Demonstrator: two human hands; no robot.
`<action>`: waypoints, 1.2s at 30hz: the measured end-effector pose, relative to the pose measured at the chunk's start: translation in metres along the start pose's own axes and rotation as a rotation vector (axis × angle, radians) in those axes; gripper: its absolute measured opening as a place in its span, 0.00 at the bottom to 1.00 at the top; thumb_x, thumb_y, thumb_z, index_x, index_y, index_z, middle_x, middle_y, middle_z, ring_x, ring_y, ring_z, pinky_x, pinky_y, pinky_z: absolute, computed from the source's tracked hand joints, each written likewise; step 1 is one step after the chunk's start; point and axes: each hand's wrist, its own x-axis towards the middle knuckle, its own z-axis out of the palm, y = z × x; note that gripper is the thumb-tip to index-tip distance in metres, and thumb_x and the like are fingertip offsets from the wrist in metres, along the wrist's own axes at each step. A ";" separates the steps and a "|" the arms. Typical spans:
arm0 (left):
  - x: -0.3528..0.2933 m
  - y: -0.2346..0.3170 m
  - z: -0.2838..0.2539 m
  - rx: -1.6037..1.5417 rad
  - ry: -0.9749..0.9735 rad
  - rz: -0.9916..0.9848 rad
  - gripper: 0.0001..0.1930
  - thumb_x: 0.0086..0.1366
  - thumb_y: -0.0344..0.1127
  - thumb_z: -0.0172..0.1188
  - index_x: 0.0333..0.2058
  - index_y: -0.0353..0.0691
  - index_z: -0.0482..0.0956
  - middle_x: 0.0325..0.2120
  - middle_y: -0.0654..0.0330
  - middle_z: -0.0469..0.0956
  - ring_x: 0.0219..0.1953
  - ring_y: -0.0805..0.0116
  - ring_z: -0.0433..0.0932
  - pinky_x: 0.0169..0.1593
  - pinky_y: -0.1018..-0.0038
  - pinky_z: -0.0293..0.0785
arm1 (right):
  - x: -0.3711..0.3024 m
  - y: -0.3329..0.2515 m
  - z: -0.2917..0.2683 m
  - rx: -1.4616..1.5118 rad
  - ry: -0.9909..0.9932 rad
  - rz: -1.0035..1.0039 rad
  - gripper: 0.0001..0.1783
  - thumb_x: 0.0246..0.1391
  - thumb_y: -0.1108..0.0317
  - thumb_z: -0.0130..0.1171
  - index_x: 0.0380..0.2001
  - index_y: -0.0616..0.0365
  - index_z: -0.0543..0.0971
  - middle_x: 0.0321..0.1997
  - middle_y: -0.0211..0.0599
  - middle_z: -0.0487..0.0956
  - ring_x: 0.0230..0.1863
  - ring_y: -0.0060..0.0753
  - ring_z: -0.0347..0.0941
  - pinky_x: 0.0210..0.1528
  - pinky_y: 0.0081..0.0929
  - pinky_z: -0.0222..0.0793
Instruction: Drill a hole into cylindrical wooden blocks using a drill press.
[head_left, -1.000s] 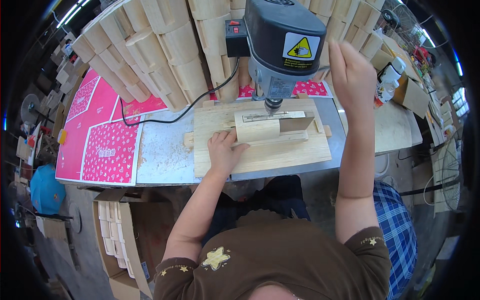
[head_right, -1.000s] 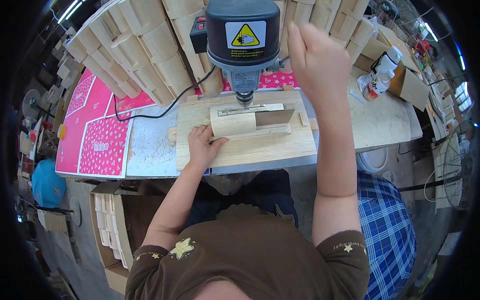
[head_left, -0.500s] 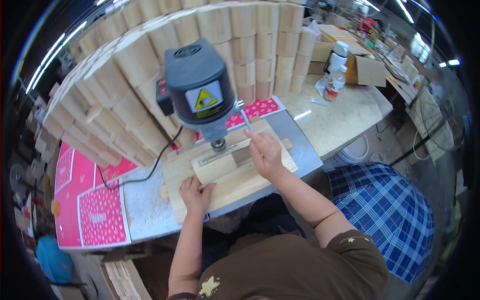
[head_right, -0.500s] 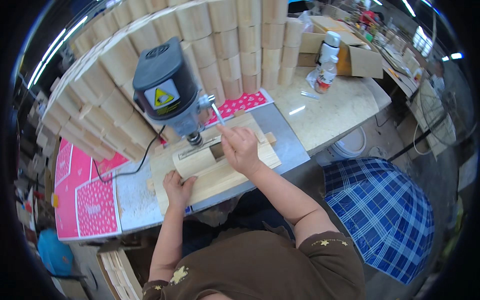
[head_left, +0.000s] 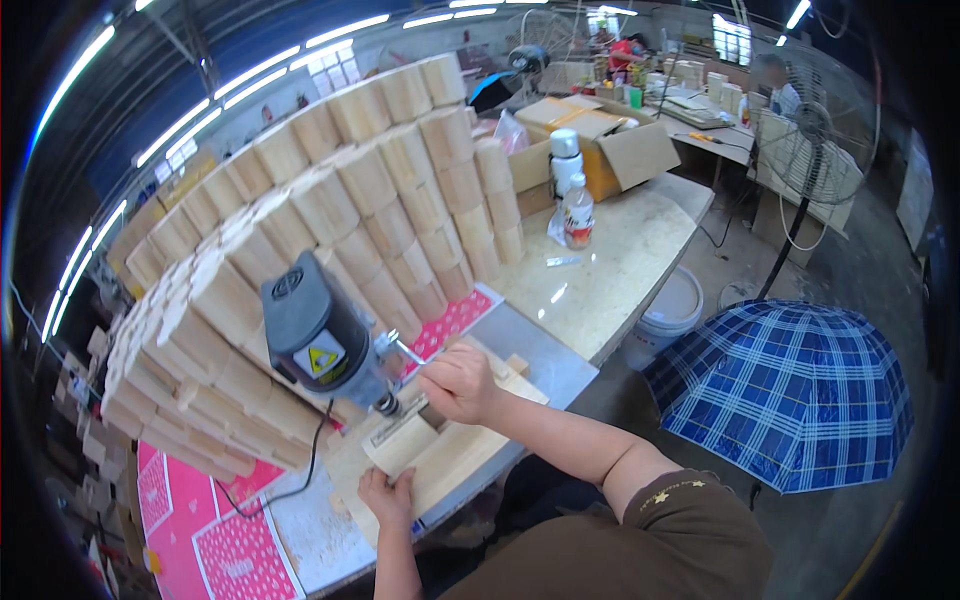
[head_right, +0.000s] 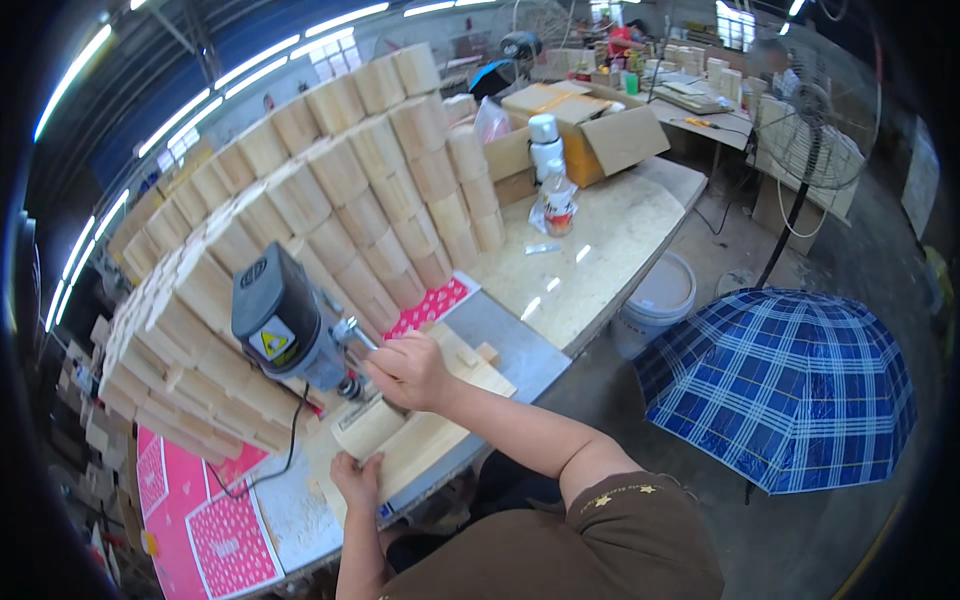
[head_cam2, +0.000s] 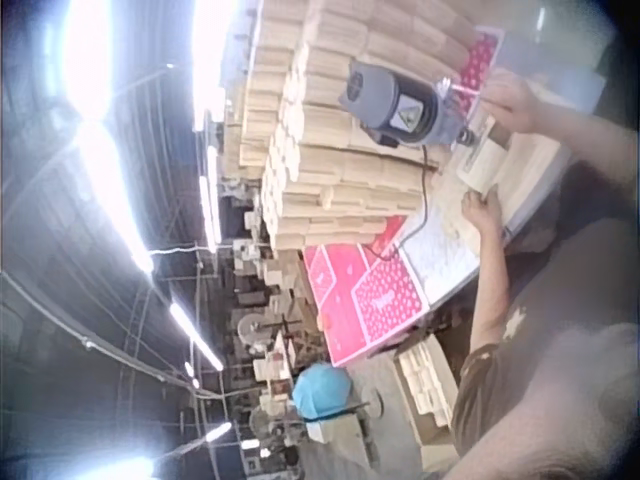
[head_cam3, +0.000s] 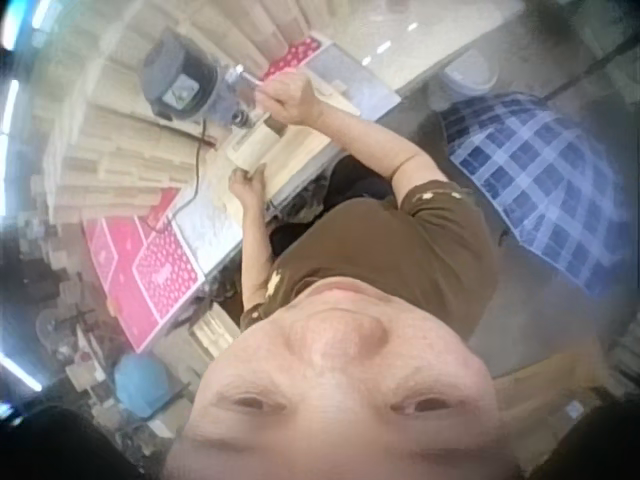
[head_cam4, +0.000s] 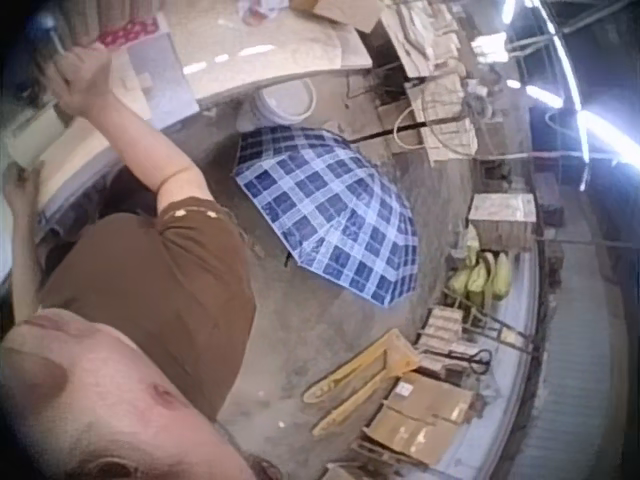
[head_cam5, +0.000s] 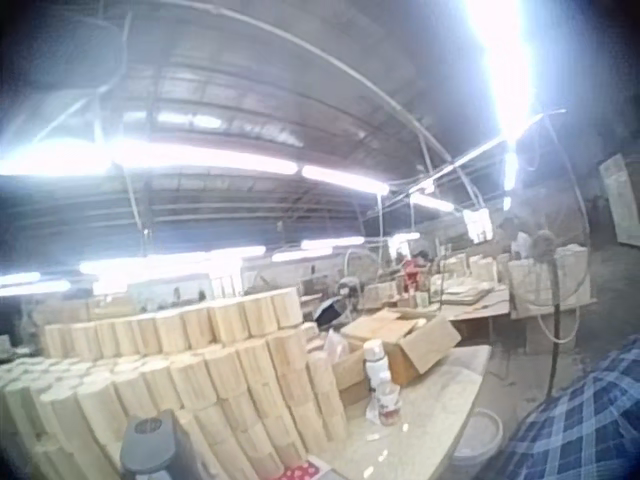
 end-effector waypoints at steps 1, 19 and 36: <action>0.000 0.000 -0.001 -0.006 0.010 0.026 0.18 0.39 0.40 0.69 0.30 0.41 0.78 0.24 0.57 0.73 0.30 0.55 0.70 0.37 0.62 0.64 | 0.025 -0.006 0.001 -0.058 -0.040 0.073 0.02 0.43 0.72 0.57 0.23 0.58 0.75 0.17 0.39 0.72 0.18 0.43 0.67 0.23 0.36 0.62; 0.009 0.023 0.034 -0.040 -0.040 -0.084 0.18 0.40 0.40 0.70 0.31 0.42 0.78 0.25 0.61 0.72 0.34 0.58 0.69 0.44 0.63 0.59 | 0.065 -0.014 -0.003 -0.107 -0.132 0.351 0.13 0.48 0.63 0.53 0.15 0.57 0.73 0.14 0.43 0.73 0.19 0.49 0.72 0.23 0.44 0.66; 0.008 0.019 0.036 0.033 -0.040 -0.041 0.20 0.42 0.46 0.68 0.33 0.42 0.78 0.27 0.57 0.74 0.34 0.57 0.71 0.43 0.62 0.61 | -0.019 0.008 0.005 0.008 0.033 -0.014 0.03 0.42 0.74 0.58 0.21 0.57 0.73 0.18 0.37 0.69 0.21 0.42 0.66 0.26 0.36 0.59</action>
